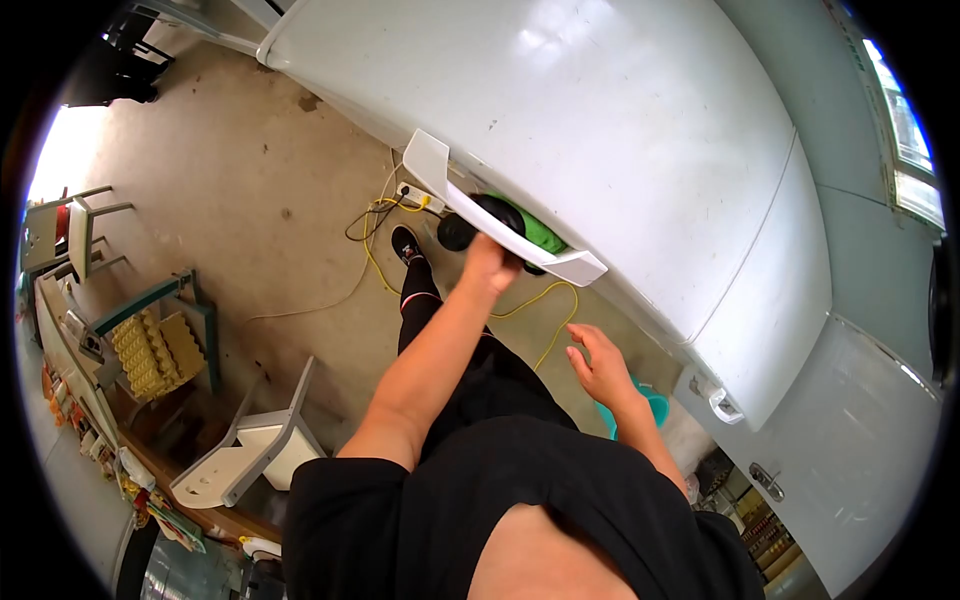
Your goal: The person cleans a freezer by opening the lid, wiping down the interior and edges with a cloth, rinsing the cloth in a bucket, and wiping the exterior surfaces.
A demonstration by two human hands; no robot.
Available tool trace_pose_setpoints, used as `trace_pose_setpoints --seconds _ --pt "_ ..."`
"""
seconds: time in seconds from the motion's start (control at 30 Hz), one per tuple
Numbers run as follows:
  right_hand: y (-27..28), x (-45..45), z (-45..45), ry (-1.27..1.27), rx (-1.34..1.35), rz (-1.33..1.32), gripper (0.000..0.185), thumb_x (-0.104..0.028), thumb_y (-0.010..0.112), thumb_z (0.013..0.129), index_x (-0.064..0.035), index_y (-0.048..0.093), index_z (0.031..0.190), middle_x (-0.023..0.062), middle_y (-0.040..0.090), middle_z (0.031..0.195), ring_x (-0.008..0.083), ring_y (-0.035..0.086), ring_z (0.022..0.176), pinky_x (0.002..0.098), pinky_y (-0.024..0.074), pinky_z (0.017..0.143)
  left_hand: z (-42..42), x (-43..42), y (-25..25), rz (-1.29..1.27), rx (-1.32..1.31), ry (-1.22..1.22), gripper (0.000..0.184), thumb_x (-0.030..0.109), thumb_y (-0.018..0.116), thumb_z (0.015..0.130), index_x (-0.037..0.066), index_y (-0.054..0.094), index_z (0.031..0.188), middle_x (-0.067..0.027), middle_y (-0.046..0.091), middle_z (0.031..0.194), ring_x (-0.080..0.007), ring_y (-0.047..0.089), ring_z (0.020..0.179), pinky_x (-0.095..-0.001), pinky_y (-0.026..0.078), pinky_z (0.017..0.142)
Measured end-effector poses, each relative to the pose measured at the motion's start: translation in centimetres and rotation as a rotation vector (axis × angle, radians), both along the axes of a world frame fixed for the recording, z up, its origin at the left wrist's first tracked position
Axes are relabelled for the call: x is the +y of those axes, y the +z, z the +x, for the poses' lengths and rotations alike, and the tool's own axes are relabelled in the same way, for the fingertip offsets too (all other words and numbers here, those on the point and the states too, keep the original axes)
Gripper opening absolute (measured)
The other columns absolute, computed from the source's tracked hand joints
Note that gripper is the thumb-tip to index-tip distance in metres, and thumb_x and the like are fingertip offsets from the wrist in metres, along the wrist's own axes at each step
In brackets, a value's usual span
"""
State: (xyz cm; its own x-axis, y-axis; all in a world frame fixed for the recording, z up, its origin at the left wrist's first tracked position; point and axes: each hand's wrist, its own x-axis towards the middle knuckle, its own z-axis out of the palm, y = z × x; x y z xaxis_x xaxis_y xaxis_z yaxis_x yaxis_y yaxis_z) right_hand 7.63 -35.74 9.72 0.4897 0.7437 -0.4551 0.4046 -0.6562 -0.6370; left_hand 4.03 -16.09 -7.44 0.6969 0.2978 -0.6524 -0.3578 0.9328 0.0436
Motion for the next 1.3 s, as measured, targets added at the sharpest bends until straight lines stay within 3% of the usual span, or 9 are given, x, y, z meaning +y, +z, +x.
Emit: trace_pose_setpoints --seconds 0.17,0.37,0.5,0.57,0.7,0.83,0.97,1.1,1.3 --pt "1.1 0.1 0.3 -0.043 0.0 0.047 0.031 -0.01 0.059 0.084 -0.001 0.054 0.113 0.0167 0.058 0.105 0.0321 0.057 0.093 0.037 0.0468 0.081 -1.4 8.5 -0.1 0.151 -0.038 0.094 0.036 0.033 0.063 0.082 0.008 0.058 0.108 -0.009 0.062 0.104 -0.0283 0.058 0.098 -0.0446 0.047 0.091" --pt "0.5 -3.6 -1.0 -0.12 0.002 0.021 0.03 -0.009 0.059 0.084 -0.0015 0.054 0.113 0.0165 0.059 0.103 0.0318 0.058 0.093 0.0367 0.0467 0.08 1.4 0.1 5.6 -0.155 0.111 0.019 0.033 0.023 0.049 0.091 0.006 0.051 0.12 -0.0121 0.057 0.115 -0.0294 0.056 0.103 -0.0448 0.047 0.091" --pt "0.5 -1.9 -0.7 0.01 0.014 0.027 0.03 -0.009 0.059 0.084 -0.0016 0.055 0.112 0.0163 0.059 0.102 0.0314 0.058 0.093 0.0359 0.0468 0.081 1.4 -1.4 0.9 -0.046 0.043 0.023 0.033 0.023 0.055 0.089 0.01 0.052 0.119 -0.0101 0.057 0.117 -0.0291 0.055 0.103 -0.0463 0.045 0.092" --pt "1.1 -0.6 0.0 -0.011 -0.024 0.071 0.029 -0.008 0.059 0.083 -0.0016 0.055 0.112 0.0157 0.06 0.101 0.0304 0.059 0.092 0.0351 0.0472 0.08 0.7 3.8 2.5 -0.179 -0.006 0.185 0.019 0.012 0.052 0.09 0.009 0.056 0.109 -0.009 0.063 0.098 -0.0276 0.06 0.092 -0.045 0.05 0.085" --pt "3.4 1.4 2.0 0.094 -0.087 0.159 0.029 -0.004 0.058 0.083 -0.0014 0.056 0.112 0.0149 0.06 0.101 0.0286 0.06 0.091 0.0337 0.0479 0.079 -1.3 13.8 1.2 0.441 0.246 0.304 0.011 0.009 0.054 0.09 0.01 0.056 0.101 -0.003 0.063 0.088 -0.017 0.061 0.079 -0.0329 0.052 0.07" --pt "6.2 5.1 6.5 0.083 -0.225 0.25 0.026 0.001 0.055 0.084 -0.0002 0.057 0.11 0.0136 0.062 0.101 0.026 0.062 0.087 0.0322 0.0488 0.078 -3.3 17.0 0.0 0.3 0.267 0.612 0.015 0.006 0.048 0.091 0.011 0.055 0.104 -0.0056 0.062 0.1 -0.0198 0.06 0.091 -0.0366 0.051 0.08" --pt "6.8 11.2 10.0 0.067 -0.465 0.325 0.036 -0.004 0.054 0.087 0.0002 0.048 0.123 0.0185 0.047 0.125 0.033 0.047 0.112 0.0393 0.0393 0.094 -4.4 18.9 3.0 0.357 0.053 0.796 0.024 0.005 0.046 0.091 0.012 0.053 0.114 -0.008 0.06 0.105 -0.0219 0.06 0.092 -0.0345 0.05 0.082" --pt "2.5 16.4 11.9 0.226 -0.665 0.168 0.054 -0.018 0.051 0.092 -0.0022 0.028 0.139 0.0207 0.015 0.147 0.0364 0.017 0.135 0.0447 0.0184 0.109 -1.9 17.7 8.8 1.583 0.879 0.074 0.058 0.011 0.054 0.088 0.008 0.029 0.141 -0.0202 0.037 0.138 -0.0371 0.031 0.129 -0.0407 0.026 0.107" --pt "-3.8 17.7 11.9 0.285 -0.842 0.082 0.061 -0.033 0.043 0.092 0.0004 0.025 0.14 0.0255 0.017 0.145 0.0408 0.014 0.135 0.0524 0.0075 0.109 1.0 22.7 9.0 1.532 0.912 0.269 0.071 0.014 0.056 0.087 0.004 0.015 0.144 -0.0251 -0.001 0.148 -0.0408 0.005 0.138 -0.0422 0.012 0.111"
